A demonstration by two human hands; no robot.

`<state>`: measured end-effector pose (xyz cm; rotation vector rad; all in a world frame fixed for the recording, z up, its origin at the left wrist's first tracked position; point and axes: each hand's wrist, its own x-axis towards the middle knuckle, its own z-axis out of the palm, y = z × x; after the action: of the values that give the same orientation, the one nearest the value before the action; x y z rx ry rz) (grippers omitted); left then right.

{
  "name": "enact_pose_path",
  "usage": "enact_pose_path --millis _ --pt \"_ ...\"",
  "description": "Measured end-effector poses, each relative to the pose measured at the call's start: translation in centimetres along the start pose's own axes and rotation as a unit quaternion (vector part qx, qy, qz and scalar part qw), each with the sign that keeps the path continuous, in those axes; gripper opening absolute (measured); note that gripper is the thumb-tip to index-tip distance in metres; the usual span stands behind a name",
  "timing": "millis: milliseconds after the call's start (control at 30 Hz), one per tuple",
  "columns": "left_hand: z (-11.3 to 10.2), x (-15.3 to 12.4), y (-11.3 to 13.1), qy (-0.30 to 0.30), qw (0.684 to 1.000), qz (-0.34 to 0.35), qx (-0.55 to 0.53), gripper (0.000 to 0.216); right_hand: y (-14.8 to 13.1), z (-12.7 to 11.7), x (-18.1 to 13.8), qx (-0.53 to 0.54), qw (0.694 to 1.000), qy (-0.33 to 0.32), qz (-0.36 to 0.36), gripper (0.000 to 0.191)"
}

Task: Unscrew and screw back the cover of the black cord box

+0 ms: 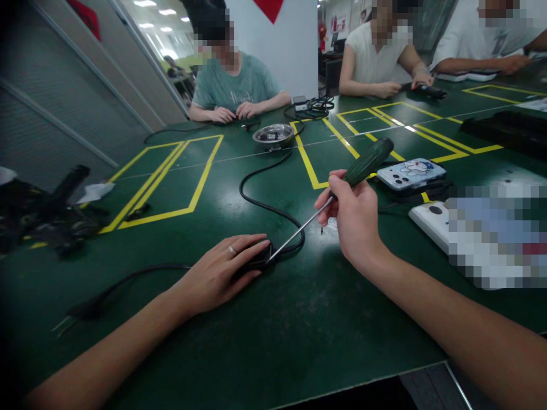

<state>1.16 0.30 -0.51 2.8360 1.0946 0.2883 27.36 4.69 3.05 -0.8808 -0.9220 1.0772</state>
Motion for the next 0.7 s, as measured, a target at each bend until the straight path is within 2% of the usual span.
enact_pose_path --millis 333,700 --pt "0.01 -0.12 -0.04 0.012 1.0 0.001 -0.015 0.053 -0.26 -0.39 0.4 -0.009 1.0 0.017 -0.008 0.008" --pt "0.02 0.11 0.12 -0.021 1.0 -0.009 -0.011 0.054 -0.6 -0.1 0.43 -0.009 0.999 0.037 -0.011 0.006"
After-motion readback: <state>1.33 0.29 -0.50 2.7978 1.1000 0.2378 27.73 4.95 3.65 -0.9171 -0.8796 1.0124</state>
